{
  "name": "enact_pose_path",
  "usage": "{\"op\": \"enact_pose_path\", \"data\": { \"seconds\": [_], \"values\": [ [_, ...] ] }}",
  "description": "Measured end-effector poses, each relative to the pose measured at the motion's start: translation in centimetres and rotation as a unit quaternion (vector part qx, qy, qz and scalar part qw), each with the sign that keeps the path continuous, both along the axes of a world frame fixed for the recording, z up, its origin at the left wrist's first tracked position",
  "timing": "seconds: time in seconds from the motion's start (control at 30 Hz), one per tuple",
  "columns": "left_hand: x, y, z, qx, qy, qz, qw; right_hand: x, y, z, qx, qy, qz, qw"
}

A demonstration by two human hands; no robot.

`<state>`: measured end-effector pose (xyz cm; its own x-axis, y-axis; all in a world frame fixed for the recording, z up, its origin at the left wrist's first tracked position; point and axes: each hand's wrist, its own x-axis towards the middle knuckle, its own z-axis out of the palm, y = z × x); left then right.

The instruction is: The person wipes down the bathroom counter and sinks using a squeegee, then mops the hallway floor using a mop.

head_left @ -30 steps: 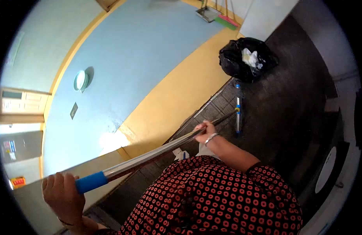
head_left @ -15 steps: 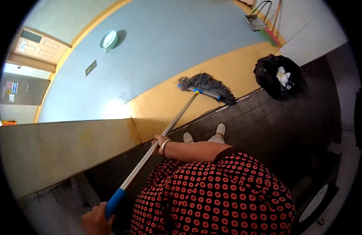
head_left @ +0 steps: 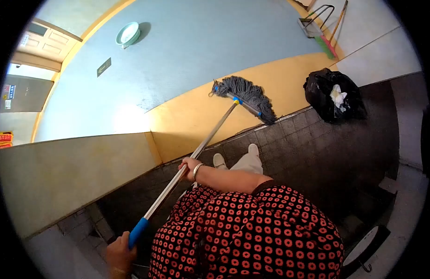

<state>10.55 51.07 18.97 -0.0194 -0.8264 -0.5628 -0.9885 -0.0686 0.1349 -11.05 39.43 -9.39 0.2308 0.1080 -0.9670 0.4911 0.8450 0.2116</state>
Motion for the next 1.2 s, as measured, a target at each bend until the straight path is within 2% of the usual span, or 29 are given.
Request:
{"op": "enact_pose_path", "data": {
  "seconds": [0.03, 0.1, 0.2, 0.27, 0.3, 0.37, 0.43, 0.53, 0.57, 0.6, 0.73, 0.8, 0.9, 0.93, 1.2],
  "values": [
    [-0.3, -0.1, -1.0, 0.003, 0.005, -0.004, 1.0, -0.8, -0.7, 0.1, -0.014, 0.025, -0.005, 1.0],
    [-1.2, 0.8, -3.4, -0.081, 0.089, -0.027, 0.992, -1.7, -1.5, 0.0, -0.049, 0.091, 0.004, 0.995],
    [-2.5, 2.1, -7.6, -0.097, 0.084, -0.019, 0.992, -3.6, -1.5, -2.8, -0.046, 0.048, -0.002, 0.998],
    [-2.2, 0.9, -10.2, -0.154, 0.161, -0.028, 0.974, -3.2, -2.5, -2.7, -0.082, 0.088, -0.047, 0.992],
    [-2.2, -0.2, -10.9, -0.154, 0.163, -0.033, 0.974, -2.7, -3.3, -2.1, -0.083, 0.09, -0.052, 0.991],
    [-2.9, -2.9, -11.6, -0.15, 0.181, -0.027, 0.972, -2.0, -5.0, -1.1, -0.061, 0.113, -0.032, 0.991],
    [-4.2, -5.0, -11.2, -0.121, 0.209, -0.005, 0.97, -2.5, -5.9, -2.2, -0.059, 0.101, -0.067, 0.991],
    [-5.1, -5.8, -9.9, -0.074, 0.275, 0.038, 0.958, -3.6, -6.9, -0.3, -0.087, 0.056, -0.048, 0.993],
    [-5.2, -5.9, -9.4, 0.004, 0.262, 0.074, 0.962, -3.8, -6.7, -0.2, -0.087, 0.052, -0.055, 0.993],
    [-4.9, -4.9, -10.3, 0.044, 0.299, 0.172, 0.938, -4.0, -6.6, -0.4, -0.1, 0.057, -0.045, 0.992],
    [-4.6, -5.4, -11.2, 0.057, 0.418, 0.359, 0.833, -3.7, -8.1, 0.6, -0.092, 0.081, -0.057, 0.991],
    [-5.7, -8.2, -7.4, 0.13, 0.279, 0.287, 0.907, -3.8, -8.2, 1.4, -0.079, 0.089, -0.053, 0.991],
    [-7.0, -9.8, -5.5, 0.102, 0.301, 0.266, 0.91, -4.5, -8.2, 1.8, -0.082, 0.077, -0.058, 0.992],
    [-7.0, -10.6, -4.6, 0.01, 0.311, 0.139, 0.94, -4.1, -8.1, 1.4, -0.082, 0.088, -0.073, 0.99],
    [-4.9, -8.0, -9.6, 0.015, 0.311, 0.085, 0.946, -4.7, -7.7, -0.2, -0.065, 0.054, -0.078, 0.993]
  ]
}}
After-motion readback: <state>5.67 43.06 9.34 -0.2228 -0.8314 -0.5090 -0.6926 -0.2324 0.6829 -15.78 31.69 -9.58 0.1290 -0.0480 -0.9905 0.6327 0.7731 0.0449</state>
